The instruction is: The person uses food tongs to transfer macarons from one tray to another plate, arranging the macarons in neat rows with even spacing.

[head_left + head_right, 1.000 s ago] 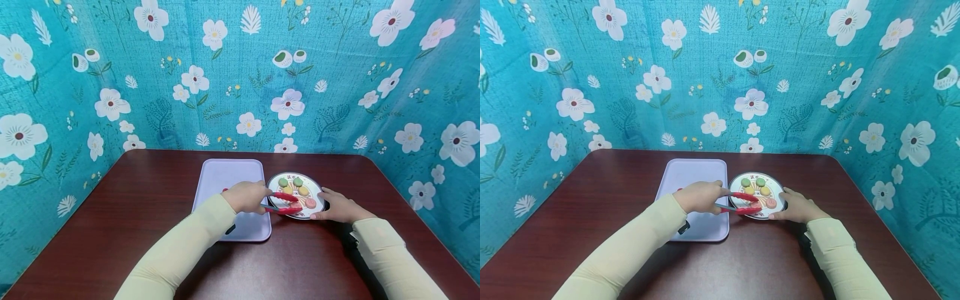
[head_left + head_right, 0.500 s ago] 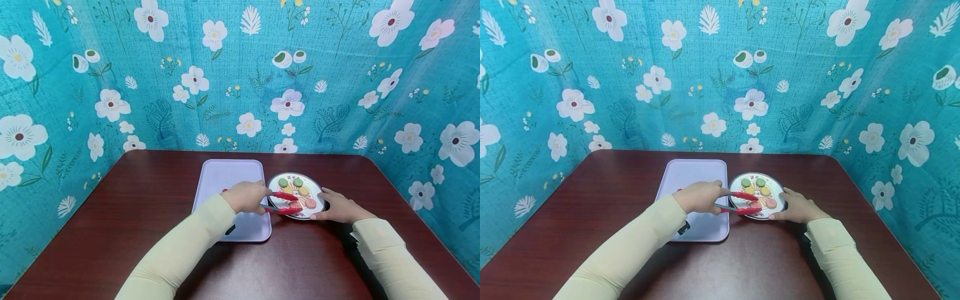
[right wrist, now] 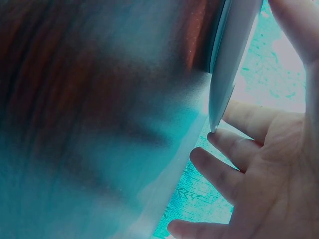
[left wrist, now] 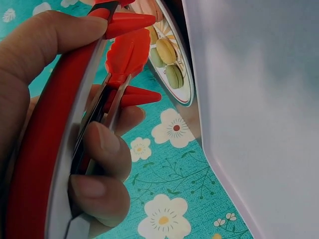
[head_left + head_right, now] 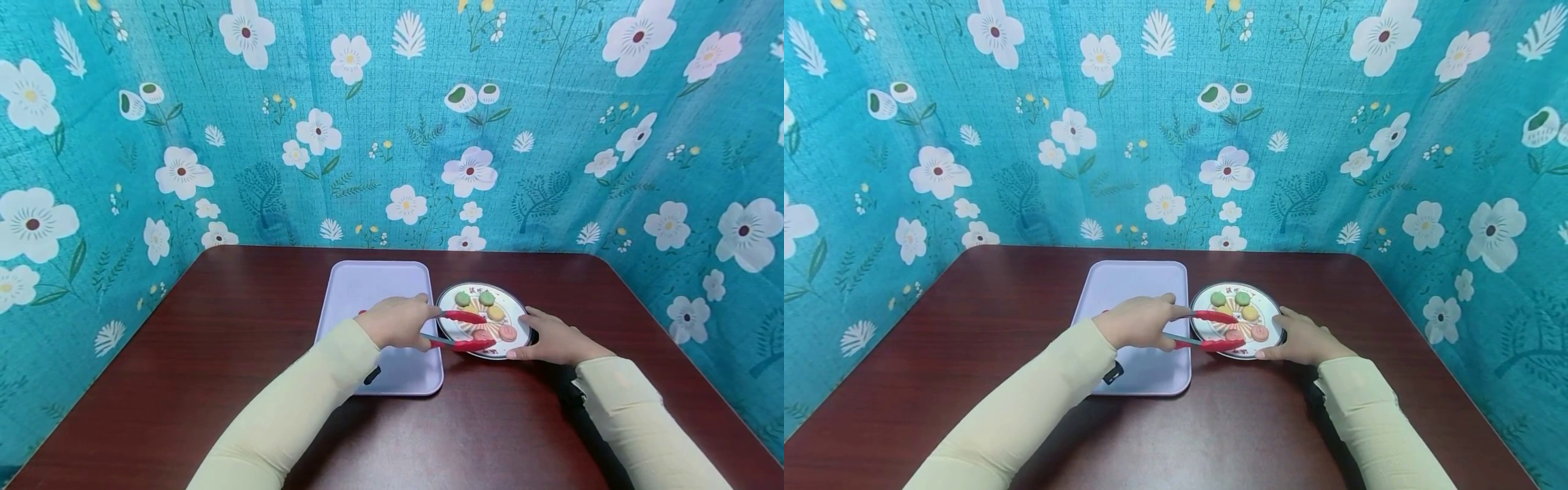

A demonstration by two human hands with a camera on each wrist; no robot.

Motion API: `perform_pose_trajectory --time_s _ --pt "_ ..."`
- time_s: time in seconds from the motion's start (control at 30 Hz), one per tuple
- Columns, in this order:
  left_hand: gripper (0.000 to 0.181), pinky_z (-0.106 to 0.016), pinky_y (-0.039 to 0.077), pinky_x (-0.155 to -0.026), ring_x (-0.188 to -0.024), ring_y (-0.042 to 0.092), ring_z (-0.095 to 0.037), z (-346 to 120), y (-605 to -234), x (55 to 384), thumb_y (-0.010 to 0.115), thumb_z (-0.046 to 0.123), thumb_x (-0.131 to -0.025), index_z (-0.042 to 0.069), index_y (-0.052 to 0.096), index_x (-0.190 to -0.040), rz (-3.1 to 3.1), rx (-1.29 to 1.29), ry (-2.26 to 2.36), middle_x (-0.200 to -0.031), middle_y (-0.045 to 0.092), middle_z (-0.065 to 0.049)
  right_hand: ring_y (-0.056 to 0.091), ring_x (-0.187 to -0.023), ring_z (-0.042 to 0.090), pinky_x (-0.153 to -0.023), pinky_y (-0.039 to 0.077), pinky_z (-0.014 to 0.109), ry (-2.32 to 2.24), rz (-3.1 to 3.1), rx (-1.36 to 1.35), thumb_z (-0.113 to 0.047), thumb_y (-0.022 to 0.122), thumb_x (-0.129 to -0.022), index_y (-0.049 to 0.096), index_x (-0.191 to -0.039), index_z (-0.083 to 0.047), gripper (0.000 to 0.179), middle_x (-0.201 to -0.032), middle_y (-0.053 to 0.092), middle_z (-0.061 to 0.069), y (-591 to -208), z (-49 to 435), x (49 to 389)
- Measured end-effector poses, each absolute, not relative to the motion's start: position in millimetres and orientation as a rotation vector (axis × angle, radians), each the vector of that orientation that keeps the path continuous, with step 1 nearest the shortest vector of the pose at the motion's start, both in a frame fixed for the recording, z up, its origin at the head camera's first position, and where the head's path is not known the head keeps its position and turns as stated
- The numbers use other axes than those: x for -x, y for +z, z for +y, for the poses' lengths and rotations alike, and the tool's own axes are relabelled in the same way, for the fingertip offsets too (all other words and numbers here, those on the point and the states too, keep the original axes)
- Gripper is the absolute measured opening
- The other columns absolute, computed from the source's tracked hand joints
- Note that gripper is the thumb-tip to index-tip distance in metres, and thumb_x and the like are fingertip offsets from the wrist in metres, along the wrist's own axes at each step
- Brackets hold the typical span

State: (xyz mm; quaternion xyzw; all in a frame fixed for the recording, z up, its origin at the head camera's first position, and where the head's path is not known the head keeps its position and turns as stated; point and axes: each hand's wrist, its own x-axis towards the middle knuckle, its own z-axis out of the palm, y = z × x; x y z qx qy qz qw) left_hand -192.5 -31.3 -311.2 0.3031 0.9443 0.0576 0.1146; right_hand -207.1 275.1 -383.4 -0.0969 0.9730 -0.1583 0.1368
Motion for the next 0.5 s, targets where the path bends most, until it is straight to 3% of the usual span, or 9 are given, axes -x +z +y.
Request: perform_pose_trajectory --time_s 0.27,0.5 --pt "0.064 -0.023 0.049 -0.061 -0.071 0.057 -0.01 -40 -307 189 0.079 0.032 -0.078 0.022 0.056 -0.138 2.789 -0.919 0.205 -0.108 0.059 -0.005 0.028 -0.128 0.054 -0.089 0.037 0.073 -0.466 2.816 0.267 -0.068 0.072 -0.065 0.035 -0.144 0.006 0.115 -0.147 0.026 0.034 -382 275 206" --pt "0.067 -0.023 0.049 -0.061 -0.072 0.057 -0.011 -48 -308 189 0.079 0.031 -0.077 0.021 0.054 -0.139 2.804 -0.904 0.264 -0.11 0.058 -0.006 0.027 -0.129 0.054 -0.091 0.035 0.074 -0.454 2.803 0.273 -0.068 0.072 -0.066 0.035 -0.144 0.007 0.114 -0.148 0.025 0.034 -382 275 207"
